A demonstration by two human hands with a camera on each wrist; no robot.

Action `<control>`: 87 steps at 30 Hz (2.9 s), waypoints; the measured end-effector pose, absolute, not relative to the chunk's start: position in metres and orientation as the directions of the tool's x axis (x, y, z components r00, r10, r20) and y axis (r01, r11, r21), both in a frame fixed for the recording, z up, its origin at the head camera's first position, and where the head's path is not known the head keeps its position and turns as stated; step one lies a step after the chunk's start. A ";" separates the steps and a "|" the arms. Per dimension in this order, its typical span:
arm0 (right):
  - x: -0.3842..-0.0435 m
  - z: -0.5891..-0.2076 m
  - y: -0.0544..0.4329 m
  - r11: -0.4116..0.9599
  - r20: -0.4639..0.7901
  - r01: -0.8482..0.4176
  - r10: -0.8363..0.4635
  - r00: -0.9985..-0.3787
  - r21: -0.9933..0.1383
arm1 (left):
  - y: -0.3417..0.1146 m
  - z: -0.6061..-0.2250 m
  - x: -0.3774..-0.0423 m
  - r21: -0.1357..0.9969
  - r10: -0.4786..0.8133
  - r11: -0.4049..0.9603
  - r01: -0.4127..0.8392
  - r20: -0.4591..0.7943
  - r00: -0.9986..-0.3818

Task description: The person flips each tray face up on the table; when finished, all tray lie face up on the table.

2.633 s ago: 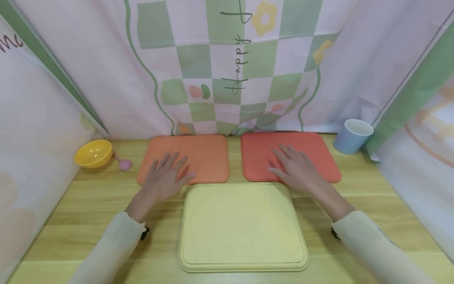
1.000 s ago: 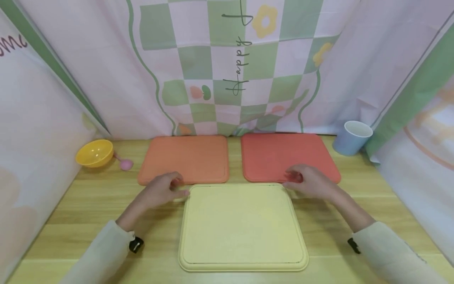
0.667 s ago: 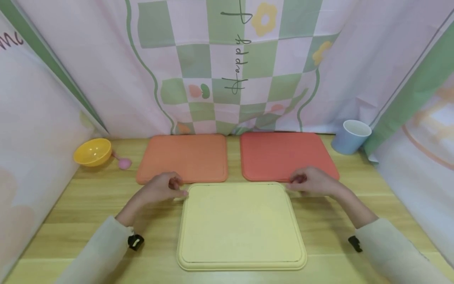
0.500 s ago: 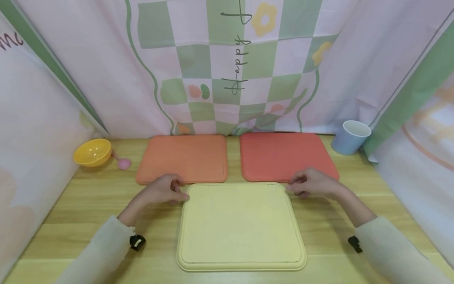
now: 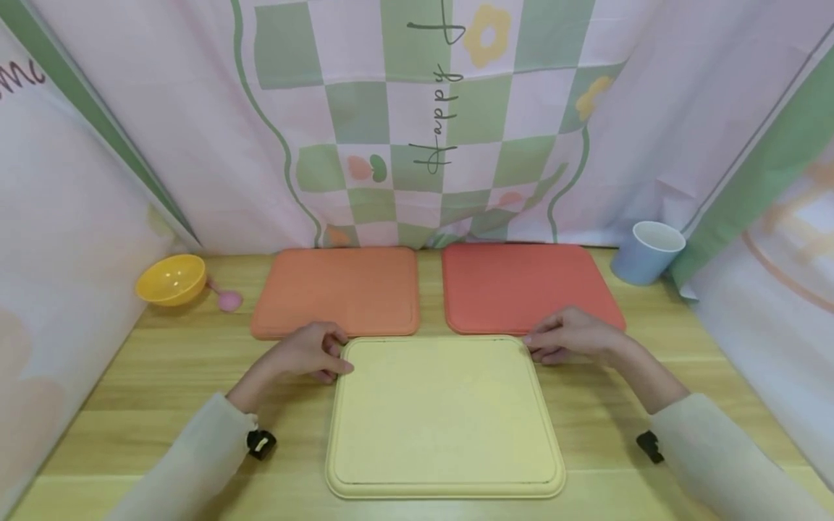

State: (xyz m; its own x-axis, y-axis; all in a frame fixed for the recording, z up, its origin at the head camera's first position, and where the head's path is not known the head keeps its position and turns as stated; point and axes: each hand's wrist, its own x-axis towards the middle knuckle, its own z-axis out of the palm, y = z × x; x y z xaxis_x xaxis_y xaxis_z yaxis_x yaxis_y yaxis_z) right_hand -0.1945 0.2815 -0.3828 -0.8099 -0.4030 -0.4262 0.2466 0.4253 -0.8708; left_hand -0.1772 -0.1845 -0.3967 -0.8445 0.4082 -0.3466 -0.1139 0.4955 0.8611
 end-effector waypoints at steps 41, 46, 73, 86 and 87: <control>-0.196 -0.374 0.265 0.413 -0.377 0.233 -0.313 -0.872 -0.880 | -0.192 -0.404 -0.180 0.880 0.421 0.461 -0.117 -0.333 -0.844; -0.197 -0.371 0.263 0.398 -0.350 0.211 -0.317 -0.882 -0.893 | -0.193 -0.403 -0.179 0.885 0.426 0.449 -0.124 -0.334 -0.841; -0.222 -0.360 0.261 0.348 -0.349 0.259 -0.227 -0.909 -0.901 | -0.187 -0.388 -0.186 0.932 0.354 -0.184 -0.312 -0.234 -0.906; -0.238 -0.348 0.264 0.283 -0.333 0.272 -0.196 -0.922 -0.920 | -0.158 -0.360 -0.191 0.892 0.229 -0.398 -0.215 -0.130 -0.965; -0.239 -0.348 0.265 0.275 -0.331 0.272 -0.198 -0.923 -0.922 | -0.157 -0.358 -0.191 0.894 0.218 -0.400 -0.200 -0.119 -0.969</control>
